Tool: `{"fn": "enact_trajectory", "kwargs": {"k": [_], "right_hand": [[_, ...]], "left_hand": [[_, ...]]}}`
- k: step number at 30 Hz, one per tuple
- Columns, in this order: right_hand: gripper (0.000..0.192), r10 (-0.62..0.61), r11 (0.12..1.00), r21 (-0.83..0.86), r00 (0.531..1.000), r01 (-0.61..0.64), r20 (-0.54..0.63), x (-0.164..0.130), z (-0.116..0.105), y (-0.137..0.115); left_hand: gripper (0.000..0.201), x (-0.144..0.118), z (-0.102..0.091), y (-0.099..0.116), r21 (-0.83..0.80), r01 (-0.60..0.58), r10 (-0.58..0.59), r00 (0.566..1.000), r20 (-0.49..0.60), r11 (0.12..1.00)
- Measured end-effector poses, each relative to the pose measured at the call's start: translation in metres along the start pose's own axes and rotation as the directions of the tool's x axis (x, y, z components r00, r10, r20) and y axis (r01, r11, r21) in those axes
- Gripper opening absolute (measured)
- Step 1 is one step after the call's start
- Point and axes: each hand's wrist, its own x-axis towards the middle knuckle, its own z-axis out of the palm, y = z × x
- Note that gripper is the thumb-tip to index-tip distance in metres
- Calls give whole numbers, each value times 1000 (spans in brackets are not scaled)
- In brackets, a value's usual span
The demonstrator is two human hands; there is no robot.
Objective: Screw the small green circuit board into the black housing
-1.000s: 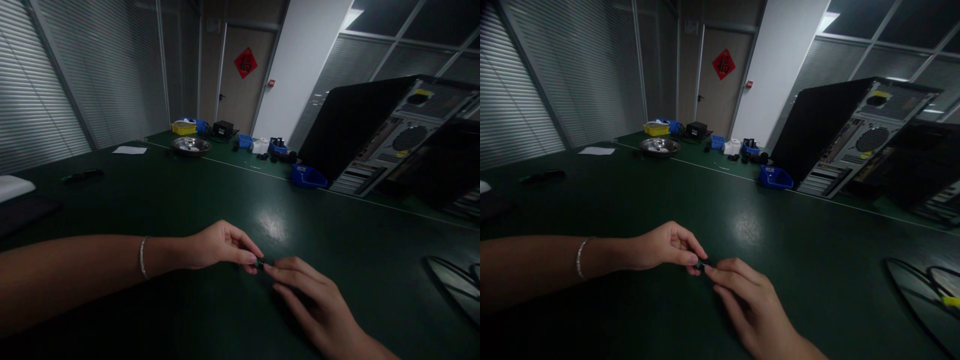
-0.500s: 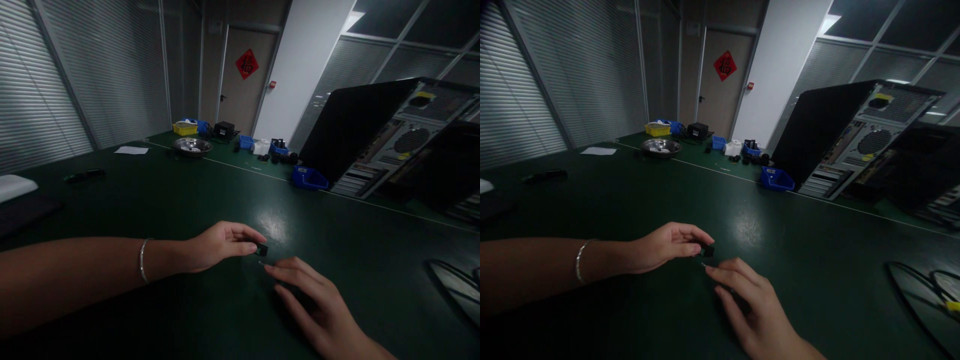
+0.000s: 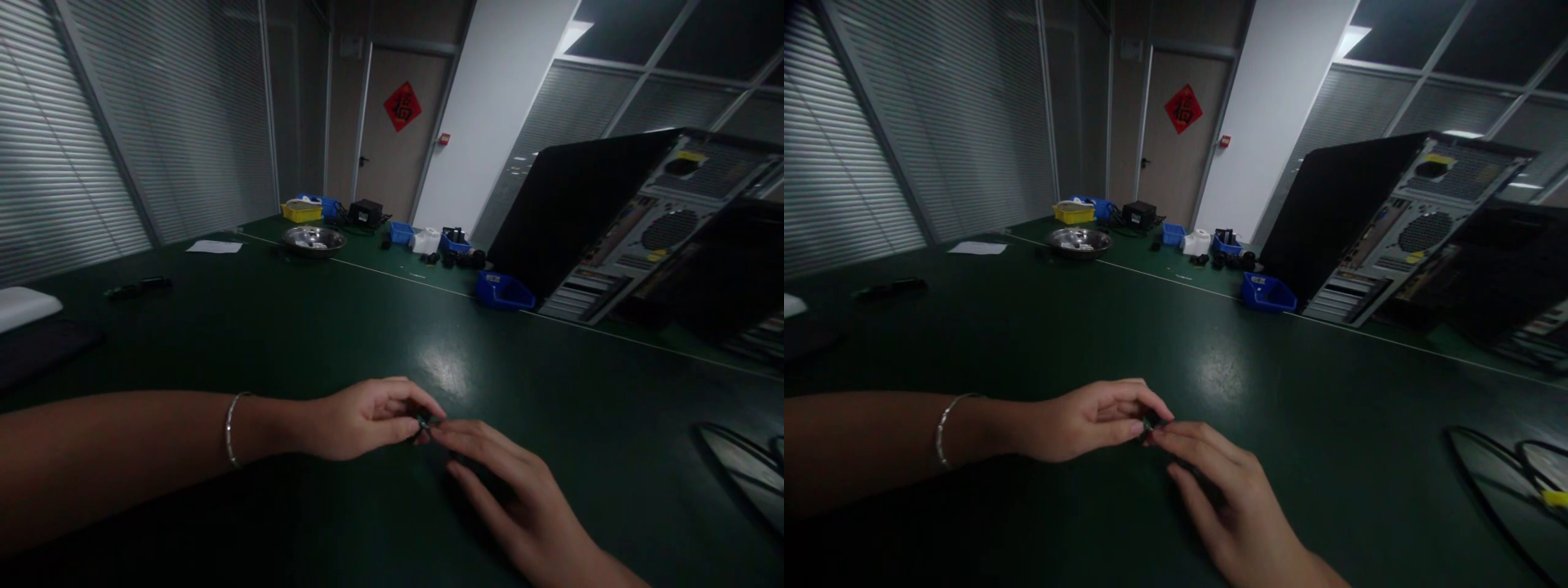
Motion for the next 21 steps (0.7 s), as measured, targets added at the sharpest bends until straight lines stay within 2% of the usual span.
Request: {"fn": "enact_trajectory", "kwargs": {"k": [2,8,12,17,21], "right_hand": [[41,1,1000,-12,1000,-1,-8,-1,0,2],[42,7,1000,-6,999,-8,-49,-3,1,2],[42,30,999,17,998,-29,-56,-2,2,3],[41,45,998,44,998,-43,-39,0,3,2],[39,61,997,41,998,-60,-8,0,3,1]], "left_hand": [[24,1,-1,-2,-5,-7,7,1000,-13,1000],[25,4,-7,-12,-170,32,-58,987,-150,985],[25,4,-9,-14,-221,32,-72,982,-173,975],[32,3,-9,-16,-198,8,-48,979,-198,980],[24,2,-7,-16,-134,6,-33,979,-201,991]]}}
